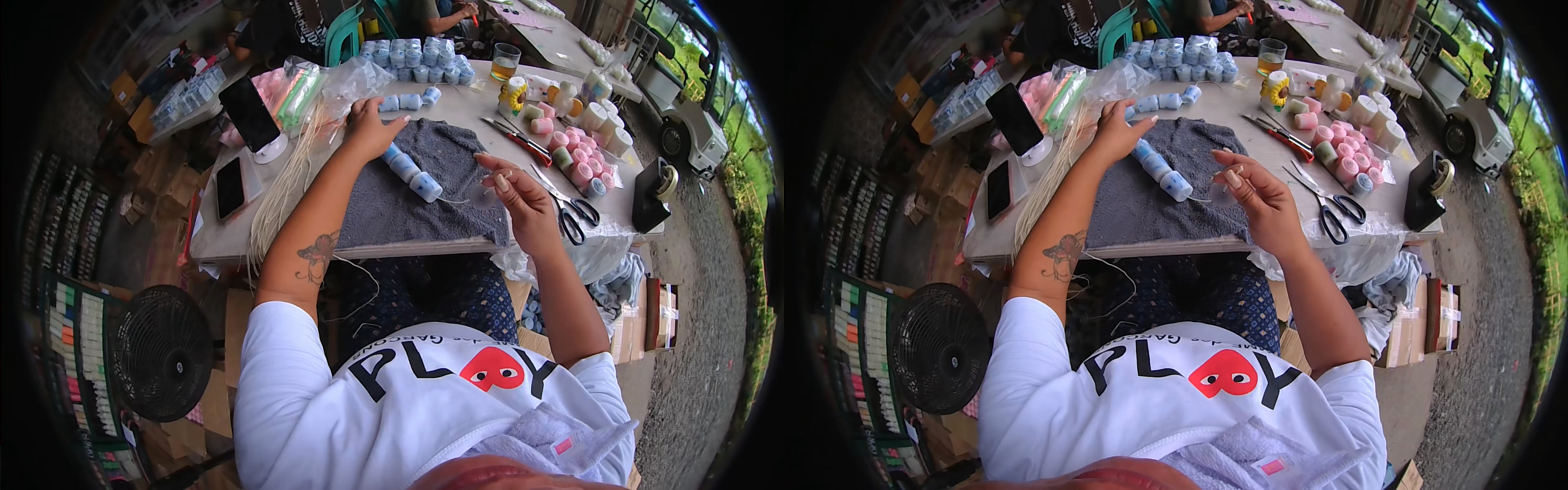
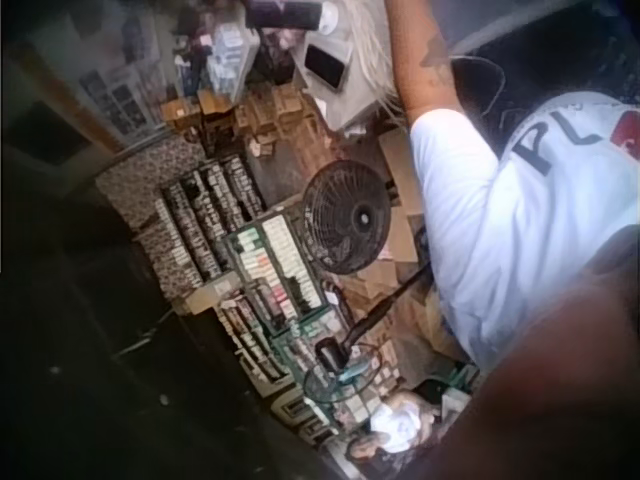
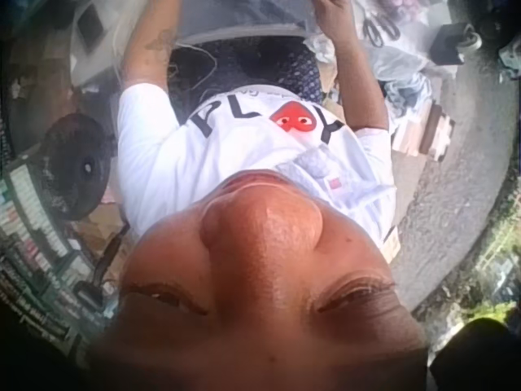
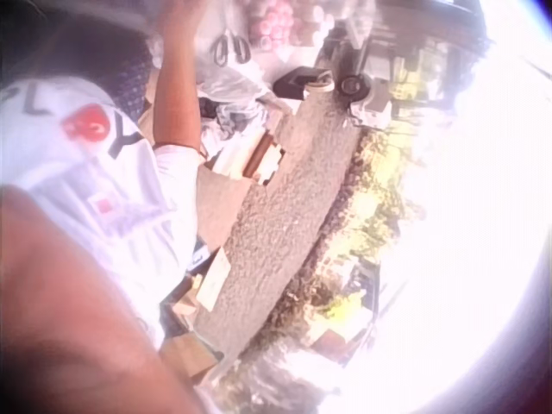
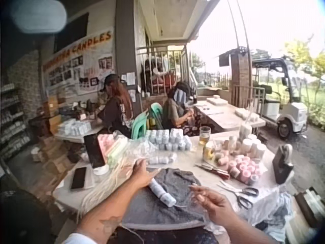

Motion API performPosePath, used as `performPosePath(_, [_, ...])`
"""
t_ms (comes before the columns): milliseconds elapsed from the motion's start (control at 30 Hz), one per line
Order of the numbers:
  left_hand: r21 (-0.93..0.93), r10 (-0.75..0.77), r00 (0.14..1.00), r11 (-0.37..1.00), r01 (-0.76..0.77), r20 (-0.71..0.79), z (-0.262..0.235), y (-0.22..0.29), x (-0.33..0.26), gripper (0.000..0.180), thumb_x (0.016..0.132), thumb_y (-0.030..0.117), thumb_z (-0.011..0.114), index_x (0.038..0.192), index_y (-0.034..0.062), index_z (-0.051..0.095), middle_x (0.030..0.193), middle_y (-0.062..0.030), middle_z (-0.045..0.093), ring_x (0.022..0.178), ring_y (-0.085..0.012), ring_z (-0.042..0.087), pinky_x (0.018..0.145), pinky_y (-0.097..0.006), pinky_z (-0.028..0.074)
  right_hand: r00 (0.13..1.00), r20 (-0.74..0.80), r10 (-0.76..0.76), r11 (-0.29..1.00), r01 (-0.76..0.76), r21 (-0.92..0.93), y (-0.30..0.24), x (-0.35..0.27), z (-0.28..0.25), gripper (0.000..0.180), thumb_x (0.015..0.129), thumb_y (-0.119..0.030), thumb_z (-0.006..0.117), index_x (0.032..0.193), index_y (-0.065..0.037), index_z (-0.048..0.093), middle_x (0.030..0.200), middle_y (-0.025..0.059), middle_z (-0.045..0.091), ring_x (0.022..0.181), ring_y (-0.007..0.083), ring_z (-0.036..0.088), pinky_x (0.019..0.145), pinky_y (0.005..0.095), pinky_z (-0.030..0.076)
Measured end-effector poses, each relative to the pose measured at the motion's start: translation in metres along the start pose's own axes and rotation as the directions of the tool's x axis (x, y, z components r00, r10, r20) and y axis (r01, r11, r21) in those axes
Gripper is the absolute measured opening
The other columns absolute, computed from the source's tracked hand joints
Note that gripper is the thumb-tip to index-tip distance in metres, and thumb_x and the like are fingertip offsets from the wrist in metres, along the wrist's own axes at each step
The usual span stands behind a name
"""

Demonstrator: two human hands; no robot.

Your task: The person threads small cylindrical foam pieces onto a white string, ties knots between them, and uses scissors to trim excess string. They repeatedly reach into a box to retrieve foam pieces and place the assembled string on a gray cloth on the table.

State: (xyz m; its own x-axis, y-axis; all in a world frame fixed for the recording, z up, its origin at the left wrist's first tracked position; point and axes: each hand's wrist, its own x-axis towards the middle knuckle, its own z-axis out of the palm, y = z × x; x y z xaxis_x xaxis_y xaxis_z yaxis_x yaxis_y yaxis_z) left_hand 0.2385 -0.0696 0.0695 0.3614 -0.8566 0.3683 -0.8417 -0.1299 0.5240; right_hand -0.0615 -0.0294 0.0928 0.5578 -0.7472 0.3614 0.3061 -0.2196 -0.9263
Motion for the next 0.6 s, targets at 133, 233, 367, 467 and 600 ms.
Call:
performPosePath(133, [-0.536,0.421,0.898,0.792,-0.292,0.132,-0.027,0.075,-0.099,0.055,0.084,0.026,0.070,0.130,0.0073,0.047,0.138,-0.0098,0.038,0.129,-0.0225,0.039,0.101,-0.042,0.037,0.989,0.032,-0.142,0.989,0.143,-0.027,0.007,0.019,0.004,0.020,0.095,-0.015,0.054,0.107,-0.002,0.063,0.121,0.0073,0.058,0.102,0.0118,0.057,0.090,0.0264,0.043])
performPosePath(233, [-0.524,0.506,0.862,0.730,-0.438,-0.016,-0.003,0.086,-0.134,0.055,0.082,0.018,0.070,0.130,0.0070,0.046,0.134,-0.0136,0.043,0.127,-0.0287,0.042,0.102,-0.045,0.036,0.963,0.050,-0.264,0.964,0.265,-0.032,-0.028,0.043,0.026,0.022,0.095,-0.015,0.054,0.109,-0.001,0.063,0.116,0.0066,0.061,0.100,0.0113,0.058,0.089,0.0254,0.044])
performPosePath(367, [-0.295,0.419,0.902,0.854,-0.429,-0.101,0.042,0.068,-0.118,0.045,0.082,0.021,0.068,0.124,0.0103,0.052,0.127,-0.0106,0.050,0.124,-0.0319,0.043,0.103,-0.052,0.031,0.969,0.141,-0.203,0.979,0.205,0.001,-0.033,0.052,0.025,0.020,0.095,-0.014,0.054,0.106,0.001,0.062,0.097,0.0042,0.065,0.088,0.0103,0.060,0.081,0.0240,0.048])
performPosePath(467, [-0.011,0.469,0.874,0.881,-0.474,-0.126,0.054,0.063,-0.118,0.032,0.083,0.027,0.065,0.113,0.0186,0.060,0.126,-0.0033,0.052,0.125,-0.0295,0.042,0.104,-0.059,0.023,0.975,0.150,-0.164,0.980,0.178,-0.084,-0.028,0.015,0.016,0.019,0.095,-0.013,0.054,0.104,0.001,0.062,0.093,0.0040,0.064,0.077,0.0081,0.056,0.072,0.0231,0.048])
performPosePath(600, [0.114,0.545,0.831,0.823,-0.556,0.112,0.067,0.057,-0.129,0.027,0.087,0.015,0.056,0.112,0.0221,0.064,0.134,-0.0035,0.048,0.130,-0.0327,0.037,0.105,-0.064,0.017,0.997,-0.049,0.055,0.942,-0.068,-0.328,-0.008,-0.037,-0.002,0.018,0.096,-0.015,0.054,0.104,-0.003,0.065,0.075,-0.0036,0.055,0.068,0.0043,0.044,0.061,0.0199,0.039])
